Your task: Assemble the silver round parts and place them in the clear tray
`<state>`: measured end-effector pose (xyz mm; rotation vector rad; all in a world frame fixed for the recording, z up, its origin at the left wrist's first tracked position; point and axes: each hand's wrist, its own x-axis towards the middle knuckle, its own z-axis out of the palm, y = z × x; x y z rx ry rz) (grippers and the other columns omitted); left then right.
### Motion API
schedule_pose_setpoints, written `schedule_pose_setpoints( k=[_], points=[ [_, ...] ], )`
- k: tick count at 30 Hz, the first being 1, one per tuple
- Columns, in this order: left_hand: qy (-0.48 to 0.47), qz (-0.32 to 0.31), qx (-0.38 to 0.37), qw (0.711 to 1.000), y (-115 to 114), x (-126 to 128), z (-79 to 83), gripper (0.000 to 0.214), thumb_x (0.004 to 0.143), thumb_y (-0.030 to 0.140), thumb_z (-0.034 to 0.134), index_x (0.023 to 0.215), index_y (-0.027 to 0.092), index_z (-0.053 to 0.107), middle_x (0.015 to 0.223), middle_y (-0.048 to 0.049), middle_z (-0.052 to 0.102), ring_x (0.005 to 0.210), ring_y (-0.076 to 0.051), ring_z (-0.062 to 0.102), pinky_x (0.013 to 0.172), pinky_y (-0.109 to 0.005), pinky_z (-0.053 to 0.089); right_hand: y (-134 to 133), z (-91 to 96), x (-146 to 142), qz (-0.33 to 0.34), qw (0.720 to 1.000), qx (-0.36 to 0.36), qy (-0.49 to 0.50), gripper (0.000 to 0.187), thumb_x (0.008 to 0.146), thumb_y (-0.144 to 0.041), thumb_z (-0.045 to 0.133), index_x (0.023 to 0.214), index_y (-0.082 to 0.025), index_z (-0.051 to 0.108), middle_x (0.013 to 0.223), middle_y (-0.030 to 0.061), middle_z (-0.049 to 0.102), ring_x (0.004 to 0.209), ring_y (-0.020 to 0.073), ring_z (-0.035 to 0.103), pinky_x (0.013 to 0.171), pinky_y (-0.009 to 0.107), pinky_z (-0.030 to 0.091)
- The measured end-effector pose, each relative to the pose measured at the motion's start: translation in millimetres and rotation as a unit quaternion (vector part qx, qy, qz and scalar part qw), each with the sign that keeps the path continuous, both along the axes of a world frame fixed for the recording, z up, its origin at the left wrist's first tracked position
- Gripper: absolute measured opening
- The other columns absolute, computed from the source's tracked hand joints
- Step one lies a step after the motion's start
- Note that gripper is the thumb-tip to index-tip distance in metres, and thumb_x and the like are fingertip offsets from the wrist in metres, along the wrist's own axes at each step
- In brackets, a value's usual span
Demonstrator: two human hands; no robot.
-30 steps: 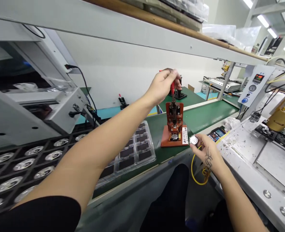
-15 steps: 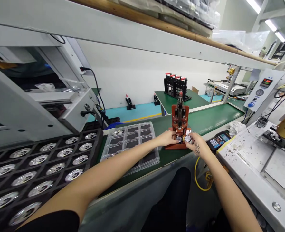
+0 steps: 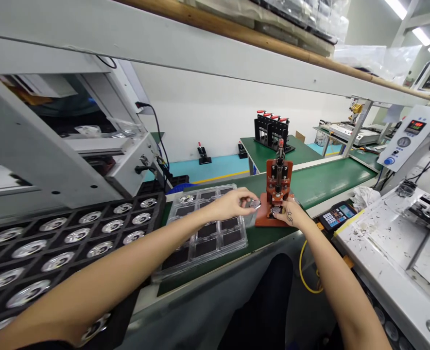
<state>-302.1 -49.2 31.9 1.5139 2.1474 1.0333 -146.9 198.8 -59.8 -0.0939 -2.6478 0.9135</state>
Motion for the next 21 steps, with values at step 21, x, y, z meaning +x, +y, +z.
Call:
schedule_pose_setpoints(
  k=[21],
  points=[
    [-0.298, 0.251, 0.187, 0.902, -164, 0, 53.4, 0.055, 0.066, 0.027, 0.097, 0.114, 0.018, 0.070, 0.090, 0.0003, 0.072, 0.074, -0.014, 0.071, 0.070, -0.028, 0.061, 1, 10.0, 2, 0.014, 0.999, 0.019, -0.026, 0.046, 0.084, -0.040, 0.083, 0.128, -0.024, 0.083, 0.143, 0.0136, 0.072, 0.134, 0.0381, 0.065, 0.118, 0.053, 0.051]
  ],
)
